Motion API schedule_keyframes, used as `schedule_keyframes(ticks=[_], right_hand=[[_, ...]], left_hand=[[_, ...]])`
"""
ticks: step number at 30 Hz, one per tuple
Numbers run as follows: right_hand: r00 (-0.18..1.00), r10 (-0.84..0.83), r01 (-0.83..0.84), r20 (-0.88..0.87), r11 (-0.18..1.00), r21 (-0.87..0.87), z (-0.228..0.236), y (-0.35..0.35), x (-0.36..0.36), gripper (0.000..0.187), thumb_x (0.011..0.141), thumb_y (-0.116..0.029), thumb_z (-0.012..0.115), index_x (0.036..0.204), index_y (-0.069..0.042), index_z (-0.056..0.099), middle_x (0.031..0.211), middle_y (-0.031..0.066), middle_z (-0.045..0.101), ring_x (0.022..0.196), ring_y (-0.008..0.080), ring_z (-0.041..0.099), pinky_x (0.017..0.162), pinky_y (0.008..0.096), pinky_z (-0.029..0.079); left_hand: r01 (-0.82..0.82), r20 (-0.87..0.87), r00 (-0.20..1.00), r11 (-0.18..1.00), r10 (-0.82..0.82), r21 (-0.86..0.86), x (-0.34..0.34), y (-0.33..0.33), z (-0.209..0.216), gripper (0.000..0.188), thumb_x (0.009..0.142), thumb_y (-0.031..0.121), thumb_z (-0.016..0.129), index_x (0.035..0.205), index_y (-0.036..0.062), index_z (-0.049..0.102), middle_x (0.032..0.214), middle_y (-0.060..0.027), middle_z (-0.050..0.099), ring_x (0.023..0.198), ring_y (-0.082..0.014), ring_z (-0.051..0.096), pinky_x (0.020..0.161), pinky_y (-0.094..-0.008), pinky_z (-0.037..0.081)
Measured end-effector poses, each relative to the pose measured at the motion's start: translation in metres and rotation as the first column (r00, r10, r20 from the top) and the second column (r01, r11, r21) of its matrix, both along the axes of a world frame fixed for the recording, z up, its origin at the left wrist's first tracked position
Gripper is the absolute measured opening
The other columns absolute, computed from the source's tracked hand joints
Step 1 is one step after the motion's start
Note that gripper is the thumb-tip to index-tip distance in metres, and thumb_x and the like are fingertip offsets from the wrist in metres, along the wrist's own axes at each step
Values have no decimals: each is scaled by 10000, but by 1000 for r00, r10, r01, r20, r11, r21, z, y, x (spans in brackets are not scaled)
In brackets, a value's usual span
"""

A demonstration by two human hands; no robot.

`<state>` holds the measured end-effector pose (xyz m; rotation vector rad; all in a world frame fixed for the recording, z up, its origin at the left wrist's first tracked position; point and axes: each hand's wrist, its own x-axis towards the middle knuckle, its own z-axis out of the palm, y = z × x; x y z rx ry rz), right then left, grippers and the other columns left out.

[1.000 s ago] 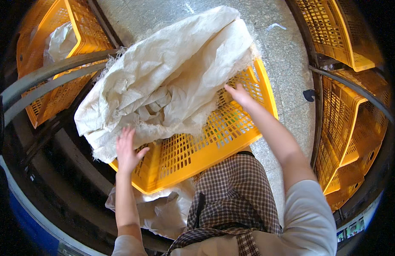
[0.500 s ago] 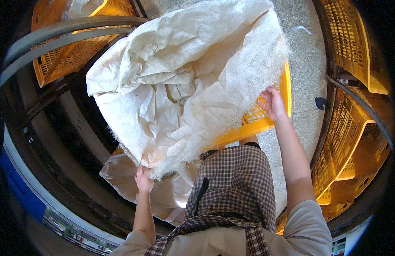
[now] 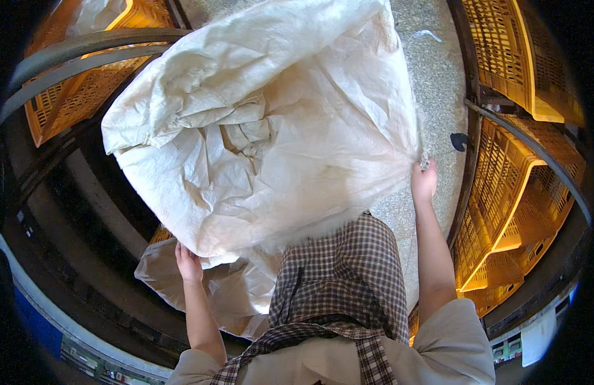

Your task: The person repeatedly picks up white fabric items from a yellow plastic basket, unfolds and shakes them, then places them into a large white sack on the floor. The person continues this cycle, handling multiple items one at a time and occasionally adjusting the sack opening.

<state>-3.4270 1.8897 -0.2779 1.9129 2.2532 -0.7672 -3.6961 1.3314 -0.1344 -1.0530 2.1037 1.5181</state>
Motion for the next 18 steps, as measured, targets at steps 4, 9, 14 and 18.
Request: schedule_keyframes(ticks=[4,9,14,18], right_hand=[[948,-303,312,101,816,-486,-71,3,59,280,818,-155,554,1057,-10,558,803,80,606,710,208,583,657,318,472],[537,-844,599,4,378,-706,-130,-11,61,269,838,-170,561,1053,-8,557,887,96,595,807,191,567,721,292,453],[393,-918,620,-53,307,-722,-153,3,71,275,836,-170,563,1062,-14,550,917,100,588,834,186,558,742,290,448],[347,-931,608,-108,311,-730,-174,15,97,280,835,-170,565,1069,-18,544,942,103,582,855,182,551,759,288,444]], left_hand=[[-71,186,982,981,37,181,-6,15,-6,304,900,71,471,1186,-32,480,1182,-149,550,1036,-253,570,866,-390,489],[143,159,980,980,-121,-138,-17,10,-16,291,874,71,507,1141,-44,503,1105,-151,584,975,-264,592,808,-372,506],[0,158,987,990,23,-143,-48,-2,-42,280,858,85,545,1110,-32,512,1081,-140,586,925,-257,591,787,-347,492],[109,181,980,978,-76,-178,-68,-12,-53,287,861,94,546,1116,-29,502,1093,-139,573,922,-253,581,791,-339,481]])
